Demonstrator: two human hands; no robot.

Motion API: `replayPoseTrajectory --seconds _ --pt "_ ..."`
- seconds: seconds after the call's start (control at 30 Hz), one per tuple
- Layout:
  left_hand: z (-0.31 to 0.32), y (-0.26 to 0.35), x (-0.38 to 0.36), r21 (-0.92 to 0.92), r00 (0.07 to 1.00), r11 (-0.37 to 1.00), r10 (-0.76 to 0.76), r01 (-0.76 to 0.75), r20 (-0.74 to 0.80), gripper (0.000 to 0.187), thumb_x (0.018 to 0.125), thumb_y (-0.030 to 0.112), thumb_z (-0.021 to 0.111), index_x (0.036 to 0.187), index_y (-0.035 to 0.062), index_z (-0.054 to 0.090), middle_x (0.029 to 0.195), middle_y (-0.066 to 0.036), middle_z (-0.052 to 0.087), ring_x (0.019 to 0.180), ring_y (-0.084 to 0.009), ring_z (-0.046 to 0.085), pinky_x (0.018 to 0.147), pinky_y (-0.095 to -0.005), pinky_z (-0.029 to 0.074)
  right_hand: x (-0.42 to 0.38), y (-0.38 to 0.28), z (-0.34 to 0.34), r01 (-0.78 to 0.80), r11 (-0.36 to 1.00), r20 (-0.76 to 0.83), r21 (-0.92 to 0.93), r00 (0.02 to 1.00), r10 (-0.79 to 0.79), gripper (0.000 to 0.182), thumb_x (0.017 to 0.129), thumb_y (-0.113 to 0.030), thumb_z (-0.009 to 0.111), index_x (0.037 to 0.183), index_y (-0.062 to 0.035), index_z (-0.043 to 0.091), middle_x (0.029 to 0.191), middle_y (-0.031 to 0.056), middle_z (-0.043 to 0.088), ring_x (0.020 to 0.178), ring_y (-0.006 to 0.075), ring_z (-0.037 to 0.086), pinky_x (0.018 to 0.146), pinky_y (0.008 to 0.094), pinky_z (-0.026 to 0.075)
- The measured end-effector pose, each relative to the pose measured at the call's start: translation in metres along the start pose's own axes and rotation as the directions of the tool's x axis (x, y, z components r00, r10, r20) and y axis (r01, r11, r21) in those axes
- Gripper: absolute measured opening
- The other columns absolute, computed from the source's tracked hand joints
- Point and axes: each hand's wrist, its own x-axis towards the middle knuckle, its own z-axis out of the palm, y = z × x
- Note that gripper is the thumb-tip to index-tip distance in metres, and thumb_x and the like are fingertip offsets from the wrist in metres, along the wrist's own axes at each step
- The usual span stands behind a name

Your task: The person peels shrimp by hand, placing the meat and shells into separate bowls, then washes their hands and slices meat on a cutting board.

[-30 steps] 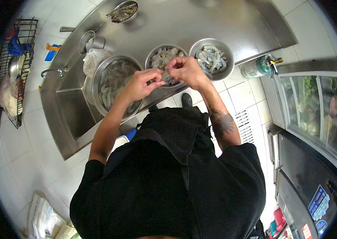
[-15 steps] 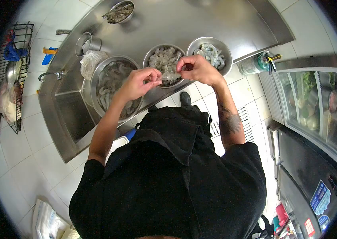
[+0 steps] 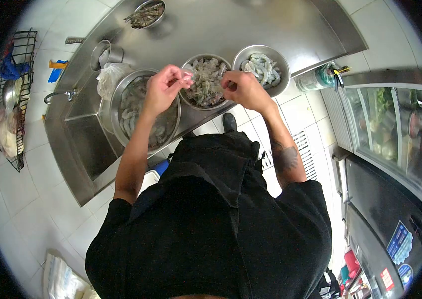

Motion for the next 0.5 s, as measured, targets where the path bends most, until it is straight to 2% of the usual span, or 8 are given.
replayPoseTrajectory --seconds 0.07,0.13,0.2,0.27,0.33,0.43,0.47,0.5 --pt "0.003 -0.005 0.004 0.064 0.997 0.998 -0.034 0.03 0.065 0.017 0.091 0.006 0.069 0.088 0.0001 0.053 0.097 -0.01 0.07 0.077 -0.011 0.066 0.071 -0.0262 0.055 0.001 -0.001 0.003 -0.008 0.998 0.01 0.056 1.0 0.008 0.014 0.078 0.003 0.069 0.09 0.0008 0.063 0.08 0.0036 0.064 0.073 0.0088 0.059 0.067 0.0277 0.05" --pt "0.015 -0.003 0.009 0.281 0.981 0.958 0.008 -0.064 0.196 0.021 0.091 0.012 0.071 0.103 -0.0011 0.06 0.1 -0.008 0.071 0.076 -0.0103 0.065 0.071 -0.0266 0.055 0.005 -0.001 0.013 -0.026 0.983 -0.031 0.184 0.999 0.032 0.017 0.078 0.002 0.07 0.093 0.0005 0.063 0.081 0.0042 0.065 0.074 0.0089 0.06 0.069 0.0273 0.051" --pt "0.021 -0.027 0.011 0.192 0.987 0.981 0.013 -0.043 0.158 0.026 0.091 0.016 0.071 0.111 -0.0008 0.066 0.093 -0.006 0.072 0.073 -0.0102 0.065 0.068 -0.0273 0.054 0.015 0.001 0.025 -0.031 0.971 -0.06 0.239 0.997 0.047 0.018 0.078 0.002 0.07 0.095 0.0004 0.063 0.081 0.0045 0.065 0.075 0.0089 0.061 0.069 0.0274 0.051" --pt "0.018 -0.05 0.014 0.065 0.978 0.986 -0.158 0.15 0.134 0.019 0.091 0.015 0.071 0.104 0.0011 0.072 0.082 -0.005 0.072 0.07 -0.0119 0.066 0.066 -0.0277 0.054 0.027 0.012 0.04 -0.038 0.955 -0.094 0.293 0.993 0.068 0.019 0.079 0.001 0.07 0.096 0.0002 0.063 0.081 0.0047 0.066 0.076 0.0088 0.061 0.069 0.0274 0.052" --pt "0.021 -0.06 0.015 0.002 0.978 0.98 -0.198 0.198 0.063 0.015 0.091 0.014 0.07 0.096 0.0003 0.074 0.077 -0.007 0.072 0.067 -0.0121 0.066 0.064 -0.0276 0.053 0.036 0.022 0.056 0.07 0.983 -0.2 0.171 0.979 -0.035 0.02 0.079 0.001 0.07 0.097 0.0 0.063 0.081 0.006 0.066 0.076 0.0088 0.062 0.068 0.0282 0.052" --pt "0.013 -0.064 0.014 0.331 0.98 0.924 -0.195 0.192 -0.024 0.018 0.092 0.013 0.064 0.101 -0.0001 0.072 0.084 -0.012 0.072 0.074 -0.0142 0.067 0.067 -0.0291 0.053 0.041 0.033 0.08 0.224 0.966 -0.236 -0.127 0.94 -0.248 0.028 0.076 -0.006 0.076 0.101 -0.0028 0.065 0.083 0.0082 0.067 0.074 0.0221 0.067 0.067 0.0325 0.055" --pt "0.011 -0.056 0.011 0.473 0.994 0.875 -0.112 0.104 -0.011 0.019 0.092 0.013 0.063 0.103 0.0 0.071 0.087 -0.014 0.072 0.077 -0.0154 0.067 0.069 -0.0297 0.052 0.038 0.031 0.088 0.208 0.975 -0.218 -0.084 0.951 -0.221 0.03 0.077 -0.014 0.076 0.105 -0.0059 0.066 0.093 0.0098 0.069 0.083 0.0286 0.067 0.072 0.0381 0.055" --pt "0.008 -0.051 0.011 0.523 0.985 0.842 -0.169 0.129 0.03 0.021 0.093 0.013 0.061 0.107 0.0004 0.071 0.093 -0.013 0.073 0.083 -0.0165 0.067 0.073 -0.0314 0.053 0.041 0.048 0.106 0.344 0.933 -0.225 -0.111 0.905 -0.36 0.03 0.081 -0.019 0.073 0.108 -0.0081 0.065 0.107 0.011 0.068 0.094 0.0288 0.067 0.078 0.0411 0.054"
